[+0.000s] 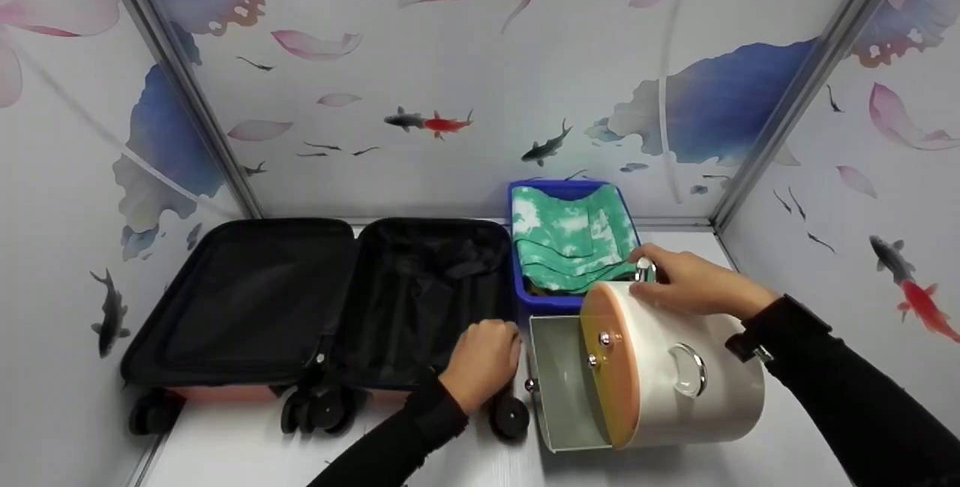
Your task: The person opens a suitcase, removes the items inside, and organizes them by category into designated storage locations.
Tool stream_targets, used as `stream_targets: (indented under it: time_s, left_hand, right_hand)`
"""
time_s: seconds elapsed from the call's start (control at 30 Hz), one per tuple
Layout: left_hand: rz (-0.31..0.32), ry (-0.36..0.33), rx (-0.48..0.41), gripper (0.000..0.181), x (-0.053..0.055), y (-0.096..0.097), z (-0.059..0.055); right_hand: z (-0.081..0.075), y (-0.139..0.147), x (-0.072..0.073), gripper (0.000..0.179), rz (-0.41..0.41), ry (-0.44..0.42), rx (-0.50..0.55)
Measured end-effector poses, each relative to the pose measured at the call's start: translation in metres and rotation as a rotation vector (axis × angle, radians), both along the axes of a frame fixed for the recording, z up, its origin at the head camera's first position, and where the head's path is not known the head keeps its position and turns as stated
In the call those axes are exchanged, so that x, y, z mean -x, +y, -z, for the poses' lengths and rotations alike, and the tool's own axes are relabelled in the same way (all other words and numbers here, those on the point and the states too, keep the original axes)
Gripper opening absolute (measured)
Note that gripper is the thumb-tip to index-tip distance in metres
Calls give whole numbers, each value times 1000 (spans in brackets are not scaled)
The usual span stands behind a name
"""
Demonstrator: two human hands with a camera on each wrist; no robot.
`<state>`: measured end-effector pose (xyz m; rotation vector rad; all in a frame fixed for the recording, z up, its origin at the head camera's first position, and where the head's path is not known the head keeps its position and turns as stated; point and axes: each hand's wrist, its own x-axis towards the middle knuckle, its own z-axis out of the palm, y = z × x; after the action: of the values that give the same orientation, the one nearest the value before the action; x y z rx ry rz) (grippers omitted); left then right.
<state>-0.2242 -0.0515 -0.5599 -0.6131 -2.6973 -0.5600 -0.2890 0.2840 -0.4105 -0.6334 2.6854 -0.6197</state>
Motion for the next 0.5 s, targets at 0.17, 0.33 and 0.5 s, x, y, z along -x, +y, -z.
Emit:
stream_targets:
  time_s: [0.17, 0.33, 0.5]
  left_hand:
    - [-3, -234, 97, 26, 34, -20, 0]
    - [59, -466, 195, 25, 54, -34, 0]
    - [123, -584, 227, 22, 66, -37, 1]
  right_hand:
    - [-1, 1, -1, 42, 6, -9, -2]
    - [1, 1, 0, 41, -2, -5, -6]
    - [2, -1, 1, 42, 4, -9, -8]
